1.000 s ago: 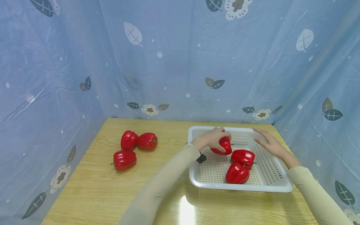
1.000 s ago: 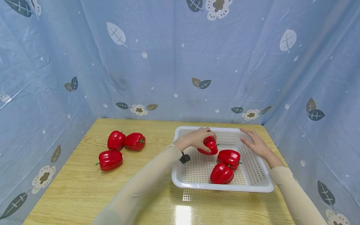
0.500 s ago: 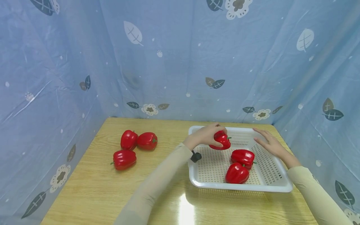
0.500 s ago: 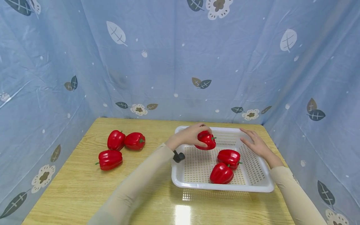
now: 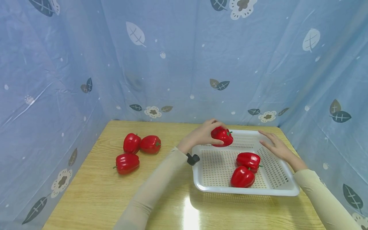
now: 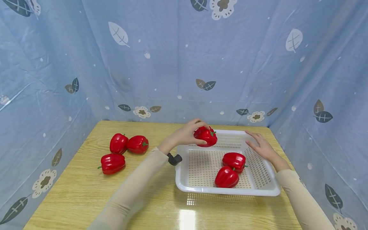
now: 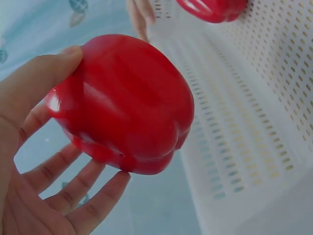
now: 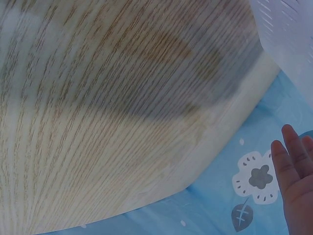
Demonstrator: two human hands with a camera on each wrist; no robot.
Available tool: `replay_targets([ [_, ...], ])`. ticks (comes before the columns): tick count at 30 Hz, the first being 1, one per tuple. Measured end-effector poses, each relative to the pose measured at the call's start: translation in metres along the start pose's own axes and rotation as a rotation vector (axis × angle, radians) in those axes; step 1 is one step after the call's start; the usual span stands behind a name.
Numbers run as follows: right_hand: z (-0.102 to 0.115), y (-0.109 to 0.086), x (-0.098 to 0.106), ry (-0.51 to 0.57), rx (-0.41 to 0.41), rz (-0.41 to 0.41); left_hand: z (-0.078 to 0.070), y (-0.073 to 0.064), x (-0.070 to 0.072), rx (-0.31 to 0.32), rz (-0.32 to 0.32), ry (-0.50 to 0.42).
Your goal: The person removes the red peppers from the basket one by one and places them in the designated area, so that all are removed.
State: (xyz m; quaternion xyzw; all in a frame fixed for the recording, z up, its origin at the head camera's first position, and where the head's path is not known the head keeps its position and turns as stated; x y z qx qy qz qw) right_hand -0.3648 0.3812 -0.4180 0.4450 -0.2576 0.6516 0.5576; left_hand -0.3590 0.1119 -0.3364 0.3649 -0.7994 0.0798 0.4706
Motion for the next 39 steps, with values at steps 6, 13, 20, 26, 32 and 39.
replay_targets([
  [6,0.001,0.000,0.000,0.004,0.005,-0.006,-0.002,-0.008,0.013,-0.024,-0.045,-0.017],
  [13,0.001,-0.001,0.000,0.005,0.005,-0.005,-0.001,-0.019,0.025,-0.034,-0.086,-0.035],
  [20,0.001,0.001,0.001,-0.001,0.021,-0.011,0.006,-0.029,0.034,-0.008,-0.123,-0.048],
  [26,-0.002,0.001,0.000,0.001,0.004,0.002,0.008,-0.036,0.043,0.000,-0.155,-0.063],
  [32,-0.002,0.001,0.001,0.005,-0.007,0.008,0.010,-0.045,0.051,-0.010,-0.197,-0.070],
  [39,-0.003,0.001,0.000,0.002,-0.016,0.016,0.017,-0.055,0.057,0.002,-0.236,-0.075],
])
Point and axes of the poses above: each hand's wrist, its own y-axis towards the middle knuckle, its own x-axis out of the back of the hand, z = x × y, the point moved 10 cm from there along y, towards the middle knuckle
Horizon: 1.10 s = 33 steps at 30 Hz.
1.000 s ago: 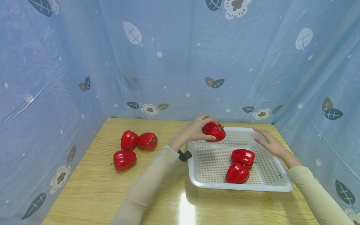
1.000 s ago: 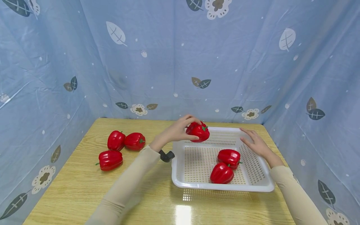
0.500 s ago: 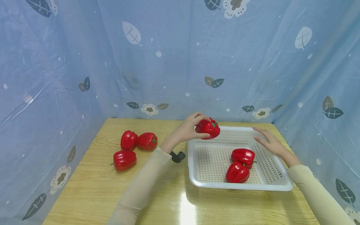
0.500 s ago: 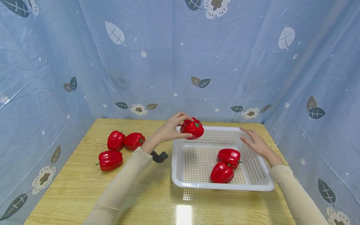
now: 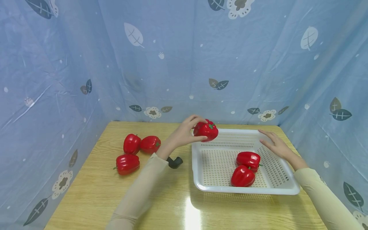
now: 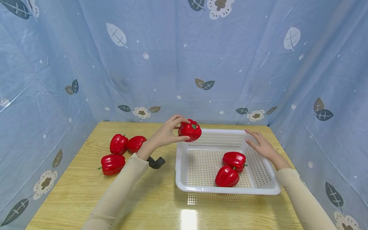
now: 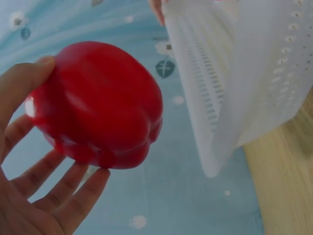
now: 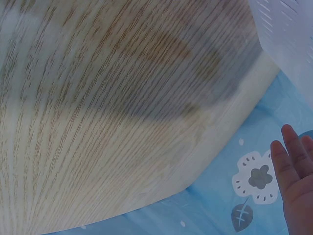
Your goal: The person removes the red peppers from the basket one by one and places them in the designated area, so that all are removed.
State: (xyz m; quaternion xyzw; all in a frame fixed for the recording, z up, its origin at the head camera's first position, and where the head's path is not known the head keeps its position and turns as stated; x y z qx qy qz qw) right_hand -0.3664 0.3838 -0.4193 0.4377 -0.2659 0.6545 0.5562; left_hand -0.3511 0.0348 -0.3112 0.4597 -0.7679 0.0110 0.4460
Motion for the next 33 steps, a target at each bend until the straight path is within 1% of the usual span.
replay_targets([
  [8,0.002,0.000,0.001,0.004,0.004,-0.003,0.006,-0.013,0.011,0.022,-0.029,-0.012],
  [12,0.001,0.000,0.001,0.005,0.004,-0.003,0.010,-0.020,0.013,0.030,-0.043,-0.015],
  [19,0.000,0.001,0.000,0.002,0.003,-0.007,0.021,-0.032,0.018,0.043,-0.096,-0.039],
  [23,-0.001,0.001,0.000,0.002,0.000,-0.004,0.026,-0.039,0.021,0.053,-0.117,-0.032],
  [27,-0.001,0.001,0.000,0.000,-0.004,-0.001,0.031,-0.045,0.024,0.062,-0.127,-0.030],
  [33,-0.002,0.000,0.000,0.002,0.001,-0.003,0.040,-0.057,0.027,0.093,-0.135,-0.008],
])
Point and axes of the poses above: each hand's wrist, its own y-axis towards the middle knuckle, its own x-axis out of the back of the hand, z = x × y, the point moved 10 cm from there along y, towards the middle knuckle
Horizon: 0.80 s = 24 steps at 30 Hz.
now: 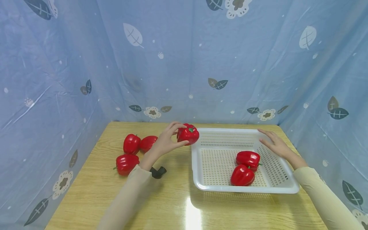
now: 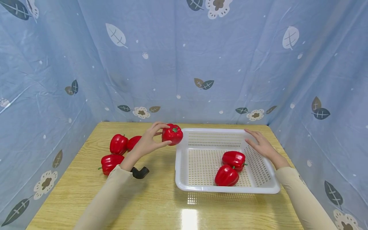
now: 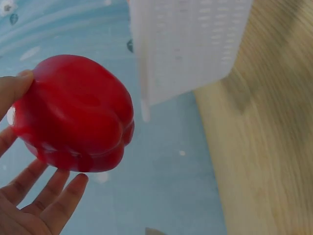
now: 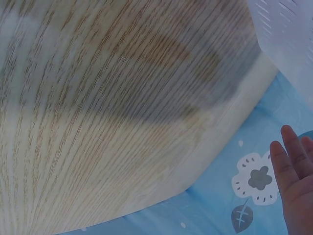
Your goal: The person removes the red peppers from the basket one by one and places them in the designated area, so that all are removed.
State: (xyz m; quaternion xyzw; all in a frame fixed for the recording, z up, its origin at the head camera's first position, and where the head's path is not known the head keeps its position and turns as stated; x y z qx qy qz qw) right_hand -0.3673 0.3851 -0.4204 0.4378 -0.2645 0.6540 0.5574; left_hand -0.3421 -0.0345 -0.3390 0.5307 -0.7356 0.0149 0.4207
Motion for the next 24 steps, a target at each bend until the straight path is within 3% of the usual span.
replay_targets([
  [13,0.000,-0.001,-0.001,0.004,-0.005,0.006,0.025,-0.024,0.005,0.030,0.009,0.060],
  [24,0.000,-0.001,-0.001,0.004,-0.011,0.014,0.045,-0.046,0.010,0.110,0.035,0.090],
])
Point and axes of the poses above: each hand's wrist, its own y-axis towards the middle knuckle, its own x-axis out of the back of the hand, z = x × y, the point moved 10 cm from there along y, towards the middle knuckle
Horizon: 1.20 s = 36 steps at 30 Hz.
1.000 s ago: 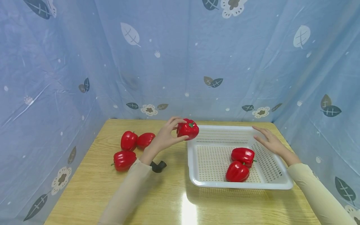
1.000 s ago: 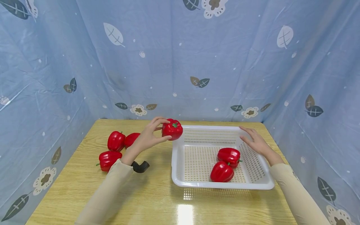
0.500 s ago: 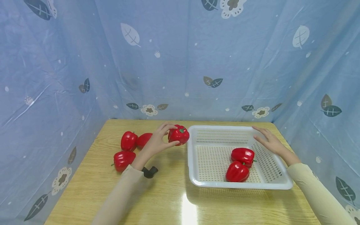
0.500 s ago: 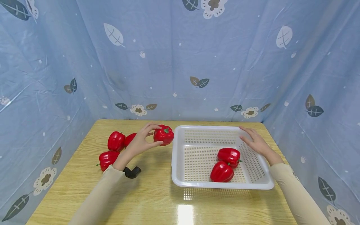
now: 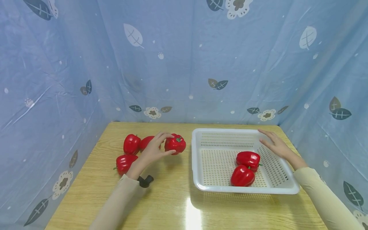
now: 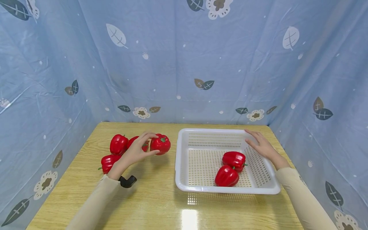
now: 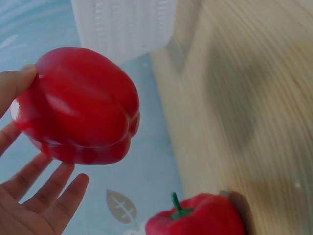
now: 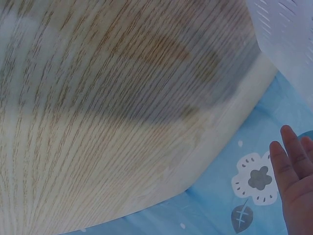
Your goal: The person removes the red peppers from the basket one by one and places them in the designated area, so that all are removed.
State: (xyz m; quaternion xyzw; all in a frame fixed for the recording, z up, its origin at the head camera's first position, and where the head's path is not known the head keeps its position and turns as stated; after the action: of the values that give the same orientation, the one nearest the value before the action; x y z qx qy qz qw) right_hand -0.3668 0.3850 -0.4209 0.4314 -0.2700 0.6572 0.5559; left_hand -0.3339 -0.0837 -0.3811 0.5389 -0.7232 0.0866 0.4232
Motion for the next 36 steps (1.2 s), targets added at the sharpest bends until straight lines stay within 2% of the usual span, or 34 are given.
replay_targets([
  [12,0.001,0.000,0.000,0.011,0.013,-0.006,0.024,-0.022,0.005,0.063,0.042,0.081],
  [18,0.001,0.000,0.000,0.006,0.021,-0.012,0.037,-0.032,0.010,0.115,0.060,0.108],
  [29,0.002,0.001,0.002,0.015,0.044,-0.025,0.046,-0.041,0.016,0.111,0.112,0.135],
  [36,0.004,0.000,0.001,0.024,0.033,-0.016,0.051,-0.050,0.016,0.119,0.203,0.188],
])
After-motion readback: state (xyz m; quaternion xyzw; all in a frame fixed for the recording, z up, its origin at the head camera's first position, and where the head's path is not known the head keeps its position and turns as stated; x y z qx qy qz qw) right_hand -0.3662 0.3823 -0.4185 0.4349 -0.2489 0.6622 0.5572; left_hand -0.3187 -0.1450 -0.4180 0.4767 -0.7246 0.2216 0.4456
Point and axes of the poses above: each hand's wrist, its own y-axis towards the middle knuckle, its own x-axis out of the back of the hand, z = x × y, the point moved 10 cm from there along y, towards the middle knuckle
